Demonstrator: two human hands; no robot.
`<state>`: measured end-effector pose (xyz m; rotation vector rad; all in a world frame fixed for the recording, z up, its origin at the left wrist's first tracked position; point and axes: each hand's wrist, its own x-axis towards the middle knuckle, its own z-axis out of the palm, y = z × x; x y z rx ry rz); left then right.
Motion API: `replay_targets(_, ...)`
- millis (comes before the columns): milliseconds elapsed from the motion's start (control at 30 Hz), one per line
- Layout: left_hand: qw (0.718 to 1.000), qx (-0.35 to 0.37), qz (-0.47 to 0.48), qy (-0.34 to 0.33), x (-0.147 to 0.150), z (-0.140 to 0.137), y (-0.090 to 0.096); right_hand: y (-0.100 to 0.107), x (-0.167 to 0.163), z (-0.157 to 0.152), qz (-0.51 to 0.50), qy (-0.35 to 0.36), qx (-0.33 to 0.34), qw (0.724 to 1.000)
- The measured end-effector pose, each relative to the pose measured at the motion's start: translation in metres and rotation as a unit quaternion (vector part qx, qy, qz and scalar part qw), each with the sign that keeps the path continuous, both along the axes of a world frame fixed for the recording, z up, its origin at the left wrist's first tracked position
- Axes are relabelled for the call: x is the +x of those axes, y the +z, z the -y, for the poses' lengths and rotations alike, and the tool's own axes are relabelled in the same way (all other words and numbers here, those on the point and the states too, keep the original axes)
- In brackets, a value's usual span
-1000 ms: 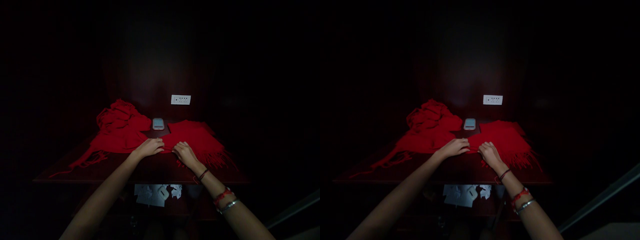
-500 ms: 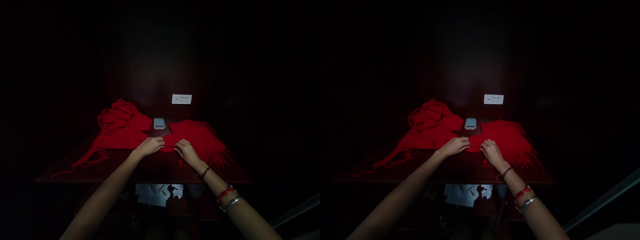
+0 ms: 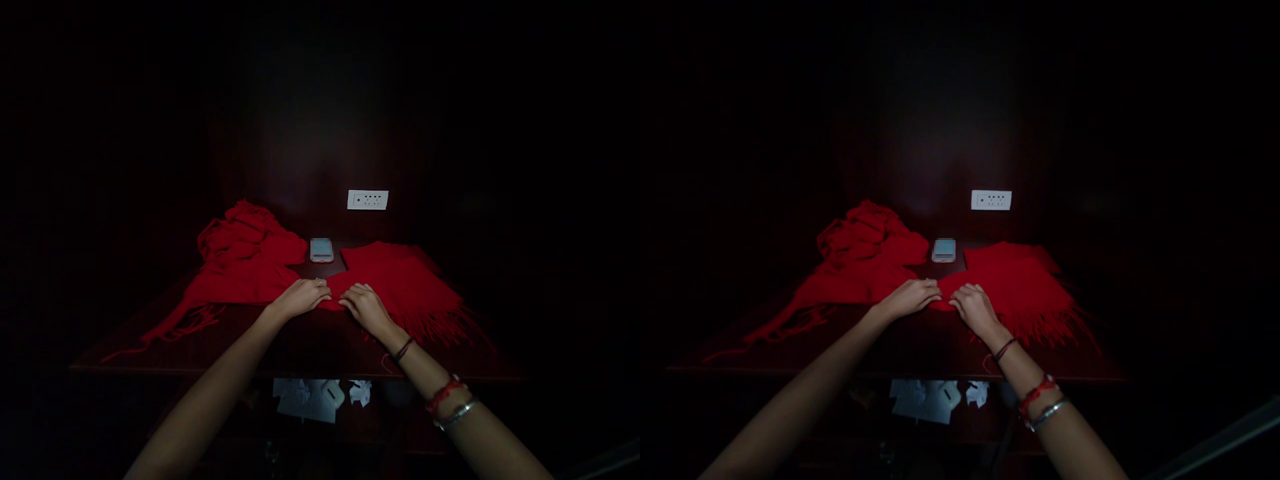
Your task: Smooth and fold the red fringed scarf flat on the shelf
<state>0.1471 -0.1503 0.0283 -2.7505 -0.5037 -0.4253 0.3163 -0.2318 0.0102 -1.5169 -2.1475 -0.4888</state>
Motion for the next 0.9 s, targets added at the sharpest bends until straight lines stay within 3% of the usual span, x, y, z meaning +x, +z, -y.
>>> replay_targets(500,0.999,-0.002,0.002,-0.045,0.005,0.009,0.000,0.006,-0.003,0.003,0.064,-0.023,-0.029,0.997)
replay_targets(900,1.000,0.001,-0.008,-0.026,0.000,0.007,0.000,0.014,0.030,0.017,0.076,-0.065,-0.086,0.991)
